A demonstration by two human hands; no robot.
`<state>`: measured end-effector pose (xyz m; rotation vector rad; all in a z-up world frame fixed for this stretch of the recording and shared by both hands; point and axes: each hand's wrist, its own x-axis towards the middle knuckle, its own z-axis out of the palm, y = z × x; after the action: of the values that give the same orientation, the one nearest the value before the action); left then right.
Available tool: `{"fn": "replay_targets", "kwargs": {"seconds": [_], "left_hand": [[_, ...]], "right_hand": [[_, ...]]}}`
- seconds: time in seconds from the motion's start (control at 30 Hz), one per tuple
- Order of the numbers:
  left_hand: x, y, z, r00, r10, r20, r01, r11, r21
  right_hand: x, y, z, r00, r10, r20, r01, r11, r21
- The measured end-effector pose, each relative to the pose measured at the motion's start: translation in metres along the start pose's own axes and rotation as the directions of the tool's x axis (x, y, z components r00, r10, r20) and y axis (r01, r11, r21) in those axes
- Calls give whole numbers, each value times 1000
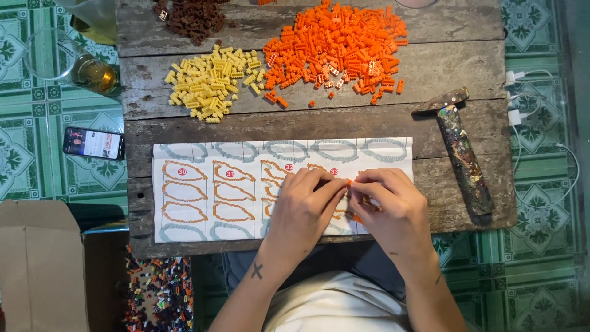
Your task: Assembling a small figure using interlocking plastic blocks and a small hammer on a wooden table.
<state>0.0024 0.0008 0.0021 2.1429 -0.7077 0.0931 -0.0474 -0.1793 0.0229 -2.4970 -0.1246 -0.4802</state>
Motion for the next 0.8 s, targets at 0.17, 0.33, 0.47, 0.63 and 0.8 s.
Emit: {"fn": "replay_targets", "kwargs": {"seconds": [0.17,0.33,0.47,0.63,0.8], "left_hand": [[-1,-1,0,1000,-1,-3,1,1000,-2],[1,1,-1,999,-38,9,39,998,-44],[3,3,-2,999,-48,4,48,998,-43],[6,6,-5,998,-64,15,65,996,-56],[5,4,-3,998,-68,20,69,996,-49]], "right_hand": [[3,2,-2,1000,3,16,-4,1000,17],[3,2,-3,1000,5,13,-5,1000,22],[7,2,-6,999,-20,25,19,999,33],[7,5,-7,998,-45,40,44,998,38],[4,7,-6,995,-73,65,75,997,-35]]}}
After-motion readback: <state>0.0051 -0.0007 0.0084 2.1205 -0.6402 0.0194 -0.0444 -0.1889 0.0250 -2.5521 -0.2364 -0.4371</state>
